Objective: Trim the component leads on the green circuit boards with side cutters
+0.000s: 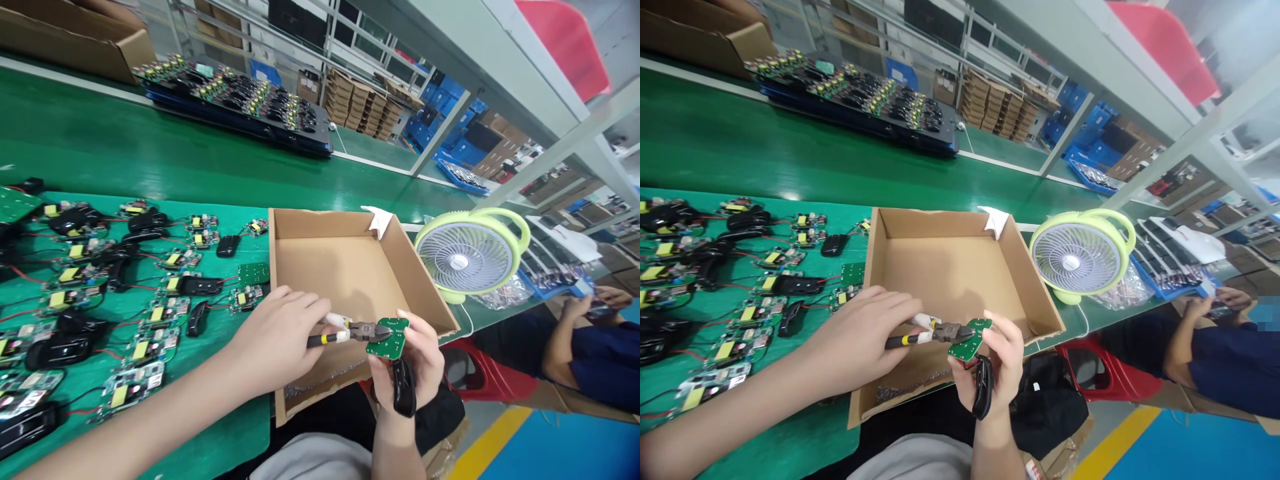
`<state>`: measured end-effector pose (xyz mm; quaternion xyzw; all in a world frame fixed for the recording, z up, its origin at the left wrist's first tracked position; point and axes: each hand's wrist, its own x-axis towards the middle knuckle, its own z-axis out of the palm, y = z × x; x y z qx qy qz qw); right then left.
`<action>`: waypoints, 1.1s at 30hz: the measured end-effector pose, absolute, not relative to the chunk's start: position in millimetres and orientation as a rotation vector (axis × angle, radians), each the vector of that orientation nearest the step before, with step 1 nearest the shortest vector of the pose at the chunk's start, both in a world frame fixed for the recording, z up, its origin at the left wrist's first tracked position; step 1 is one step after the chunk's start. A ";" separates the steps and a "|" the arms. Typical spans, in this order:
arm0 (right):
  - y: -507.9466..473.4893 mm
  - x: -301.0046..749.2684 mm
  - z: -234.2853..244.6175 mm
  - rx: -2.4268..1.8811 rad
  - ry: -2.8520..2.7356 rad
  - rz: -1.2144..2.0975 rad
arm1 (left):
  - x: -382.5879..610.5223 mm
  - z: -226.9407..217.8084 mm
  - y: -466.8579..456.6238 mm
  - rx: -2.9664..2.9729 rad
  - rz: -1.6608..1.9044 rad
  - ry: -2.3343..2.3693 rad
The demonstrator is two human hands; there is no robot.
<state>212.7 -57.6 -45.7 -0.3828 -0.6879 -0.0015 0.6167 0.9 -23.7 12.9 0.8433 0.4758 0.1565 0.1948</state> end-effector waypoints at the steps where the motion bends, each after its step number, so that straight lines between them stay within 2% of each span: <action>1: -58.0 212.5 -45.2 -0.881 -1.583 -0.017 | 0.8 12.4 -23.4 2.359 0.432 1.327; 20: -61.6 212.0 -49.2 -0.877 -1.597 -0.031 | 1.3 7.4 -20.7 2.369 0.450 1.317; 33: -54.9 207.0 -42.2 -0.883 -1.485 0.059 | -2.3 -6.3 -24.6 2.455 0.672 1.283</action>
